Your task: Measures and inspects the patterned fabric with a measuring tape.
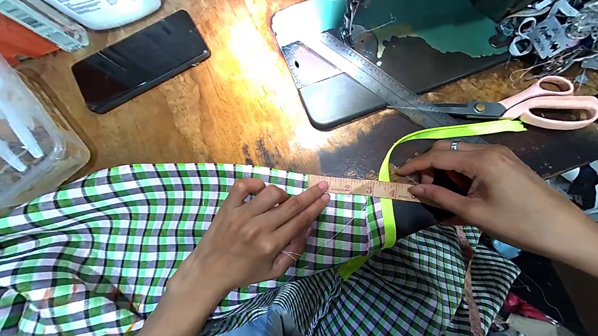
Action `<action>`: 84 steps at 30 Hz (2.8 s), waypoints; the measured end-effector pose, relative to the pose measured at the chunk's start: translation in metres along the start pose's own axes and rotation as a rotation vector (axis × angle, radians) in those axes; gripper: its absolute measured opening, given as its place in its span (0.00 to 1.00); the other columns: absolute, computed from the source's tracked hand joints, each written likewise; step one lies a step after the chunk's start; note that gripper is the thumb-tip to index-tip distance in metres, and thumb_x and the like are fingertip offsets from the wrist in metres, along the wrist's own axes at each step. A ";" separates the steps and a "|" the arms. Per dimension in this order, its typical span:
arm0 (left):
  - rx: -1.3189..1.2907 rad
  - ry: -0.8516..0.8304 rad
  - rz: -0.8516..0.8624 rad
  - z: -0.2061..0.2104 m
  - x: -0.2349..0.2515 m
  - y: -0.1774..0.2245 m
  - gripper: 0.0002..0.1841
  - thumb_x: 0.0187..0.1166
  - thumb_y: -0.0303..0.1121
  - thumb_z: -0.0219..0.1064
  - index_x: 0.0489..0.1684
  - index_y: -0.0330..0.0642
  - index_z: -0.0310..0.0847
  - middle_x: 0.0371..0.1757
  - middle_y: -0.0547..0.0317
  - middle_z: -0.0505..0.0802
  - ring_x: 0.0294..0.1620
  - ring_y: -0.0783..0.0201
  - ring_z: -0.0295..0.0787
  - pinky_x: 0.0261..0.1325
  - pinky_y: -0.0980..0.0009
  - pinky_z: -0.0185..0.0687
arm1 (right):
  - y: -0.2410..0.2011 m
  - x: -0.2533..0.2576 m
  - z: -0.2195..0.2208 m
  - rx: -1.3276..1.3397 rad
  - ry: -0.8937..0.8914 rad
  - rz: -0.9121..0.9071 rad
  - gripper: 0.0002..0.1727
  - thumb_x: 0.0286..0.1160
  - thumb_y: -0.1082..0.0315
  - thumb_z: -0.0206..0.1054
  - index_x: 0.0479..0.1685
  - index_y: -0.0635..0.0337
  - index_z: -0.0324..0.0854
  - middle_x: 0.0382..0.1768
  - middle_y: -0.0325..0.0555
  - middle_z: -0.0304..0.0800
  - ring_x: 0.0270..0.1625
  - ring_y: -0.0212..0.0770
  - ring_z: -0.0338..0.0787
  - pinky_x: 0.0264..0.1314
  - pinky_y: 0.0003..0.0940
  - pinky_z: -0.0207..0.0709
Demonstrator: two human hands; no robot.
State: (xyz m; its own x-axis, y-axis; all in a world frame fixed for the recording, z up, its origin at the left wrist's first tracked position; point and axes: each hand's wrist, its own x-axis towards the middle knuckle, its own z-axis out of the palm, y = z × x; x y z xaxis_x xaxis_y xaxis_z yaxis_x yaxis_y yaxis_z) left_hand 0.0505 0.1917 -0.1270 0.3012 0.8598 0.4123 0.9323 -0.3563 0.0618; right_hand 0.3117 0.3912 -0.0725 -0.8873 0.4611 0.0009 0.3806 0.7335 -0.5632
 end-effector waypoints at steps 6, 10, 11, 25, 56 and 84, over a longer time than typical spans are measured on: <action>-0.040 0.015 -0.015 0.001 0.002 0.000 0.21 0.84 0.35 0.53 0.68 0.49 0.89 0.62 0.65 0.95 0.41 0.59 0.78 0.62 0.57 0.57 | -0.025 0.008 -0.032 -0.209 -0.143 -0.178 0.12 0.71 0.64 0.57 0.50 0.48 0.82 0.43 0.34 0.78 0.42 0.32 0.81 0.37 0.31 0.76; -0.060 0.026 -0.016 0.002 0.002 0.000 0.20 0.83 0.36 0.54 0.65 0.49 0.90 0.61 0.65 0.95 0.41 0.61 0.80 0.63 0.56 0.58 | -0.051 0.037 -0.028 -0.266 -0.135 -0.478 0.14 0.77 0.65 0.60 0.58 0.47 0.83 0.47 0.35 0.84 0.48 0.33 0.86 0.44 0.27 0.82; -0.064 0.027 -0.016 0.002 0.001 -0.001 0.20 0.84 0.37 0.54 0.65 0.49 0.90 0.62 0.65 0.95 0.41 0.61 0.80 0.63 0.56 0.59 | -0.057 0.049 -0.023 -0.269 -0.120 -0.524 0.15 0.80 0.64 0.61 0.62 0.50 0.83 0.48 0.38 0.83 0.46 0.35 0.85 0.42 0.28 0.79; -0.077 0.039 0.009 0.002 0.003 -0.002 0.20 0.83 0.36 0.54 0.62 0.48 0.92 0.61 0.64 0.95 0.40 0.61 0.81 0.61 0.55 0.58 | -0.069 0.141 0.014 -0.205 -0.427 -0.856 0.05 0.74 0.72 0.70 0.33 0.55 0.91 0.29 0.40 0.83 0.34 0.37 0.84 0.35 0.32 0.72; -0.052 0.040 -0.015 0.003 0.003 -0.002 0.20 0.81 0.35 0.55 0.63 0.52 0.92 0.63 0.67 0.95 0.41 0.62 0.83 0.63 0.53 0.62 | -0.057 0.074 0.010 -0.280 0.094 -0.744 0.15 0.80 0.70 0.62 0.55 0.50 0.93 0.40 0.51 0.83 0.40 0.48 0.83 0.34 0.38 0.74; -0.163 0.350 -0.326 -0.029 0.023 0.075 0.08 0.83 0.27 0.60 0.40 0.37 0.85 0.33 0.54 0.88 0.37 0.60 0.86 0.42 0.66 0.82 | -0.040 -0.028 0.025 0.581 0.094 -0.630 0.08 0.78 0.56 0.73 0.35 0.46 0.88 0.32 0.25 0.88 0.46 0.18 0.87 0.91 0.39 0.57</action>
State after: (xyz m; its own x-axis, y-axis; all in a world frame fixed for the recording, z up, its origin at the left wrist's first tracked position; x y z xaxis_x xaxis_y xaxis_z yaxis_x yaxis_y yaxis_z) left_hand 0.1219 0.1741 -0.0864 -0.1111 0.7719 0.6260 0.9149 -0.1664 0.3677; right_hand 0.3149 0.3367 -0.0708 -0.8532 0.1127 0.5093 -0.3917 0.5063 -0.7682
